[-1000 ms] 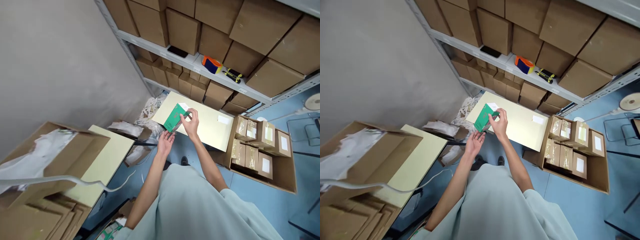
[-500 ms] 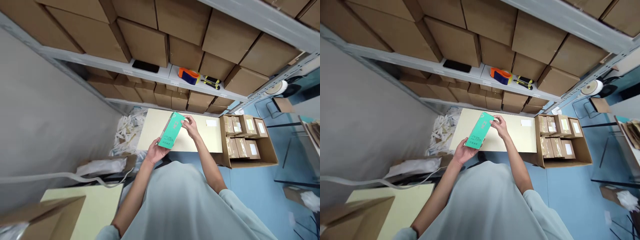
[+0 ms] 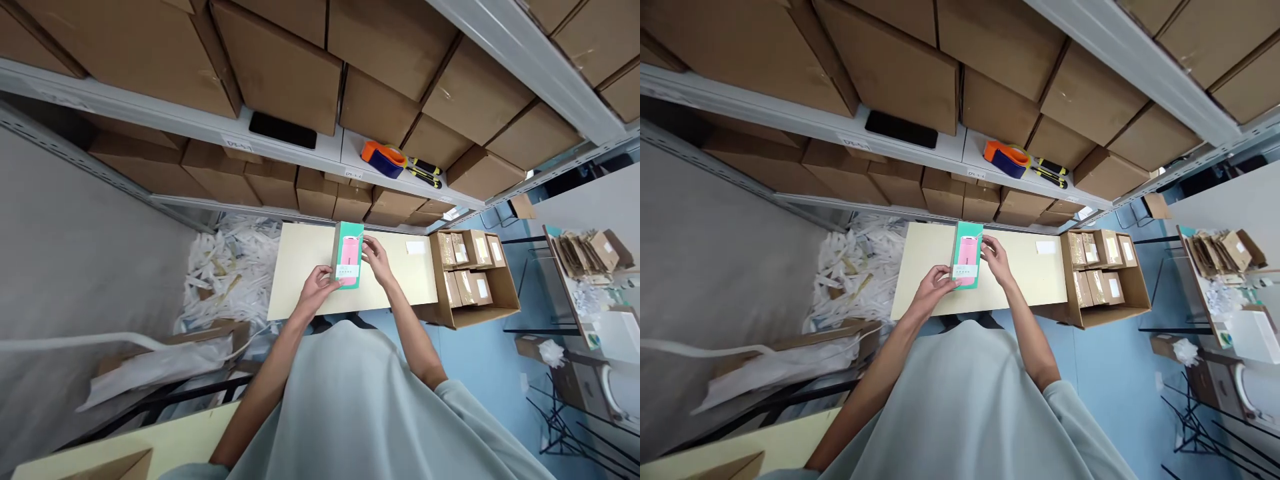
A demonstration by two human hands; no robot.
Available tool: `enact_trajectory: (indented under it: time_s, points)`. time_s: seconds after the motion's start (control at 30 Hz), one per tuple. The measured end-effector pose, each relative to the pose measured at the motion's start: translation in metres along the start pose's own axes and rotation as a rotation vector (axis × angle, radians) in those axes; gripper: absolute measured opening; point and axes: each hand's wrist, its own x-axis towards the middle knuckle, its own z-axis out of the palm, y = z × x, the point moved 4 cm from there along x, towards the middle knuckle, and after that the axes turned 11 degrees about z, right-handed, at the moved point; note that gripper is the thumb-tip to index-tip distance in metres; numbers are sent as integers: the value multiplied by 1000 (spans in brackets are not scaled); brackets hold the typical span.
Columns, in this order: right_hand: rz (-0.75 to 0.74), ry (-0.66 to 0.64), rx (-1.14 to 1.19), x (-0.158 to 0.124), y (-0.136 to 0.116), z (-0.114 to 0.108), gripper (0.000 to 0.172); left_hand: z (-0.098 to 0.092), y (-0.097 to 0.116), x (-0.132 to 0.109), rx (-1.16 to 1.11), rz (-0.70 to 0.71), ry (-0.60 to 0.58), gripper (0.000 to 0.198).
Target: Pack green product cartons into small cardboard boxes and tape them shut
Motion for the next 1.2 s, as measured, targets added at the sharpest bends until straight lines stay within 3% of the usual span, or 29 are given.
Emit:
enact_trajectory:
  time_s: [0.13,0.27,0.37,0.5,0.57,0.77,0.9,1.0,1.07,1.2]
  points:
    - [-42,133,-89,10,4,11,69,6,0,1,241,123,73,56]
    - [-44,161,-104,17,6,14,90,16,3,-8,579,299,87,58]
    - [-1,68,37,24,5,8,89,10,2,-8,419,262,57,66]
    - [36,-98,143,28,0,-2,81,-1,-4,3,183,-7,-78,78]
    - [28,-124,151,28,-3,-6,81,-1,-6,9,149,-67,-123,88]
    - [24,-73,118,39,-3,-12,82,13,-11,22,240,27,-46,101]
    - [-25,19,80,49,-5,-13,106,28,-8,23,534,222,80,100]
    - [-34,46,81,54,-6,-19,120,39,-6,21,669,318,68,102]
    - [-15,48,96,55,-8,-28,119,41,-7,21,599,283,4,102]
    - [36,-75,141,54,-12,-44,106,40,-11,23,334,29,-136,91]
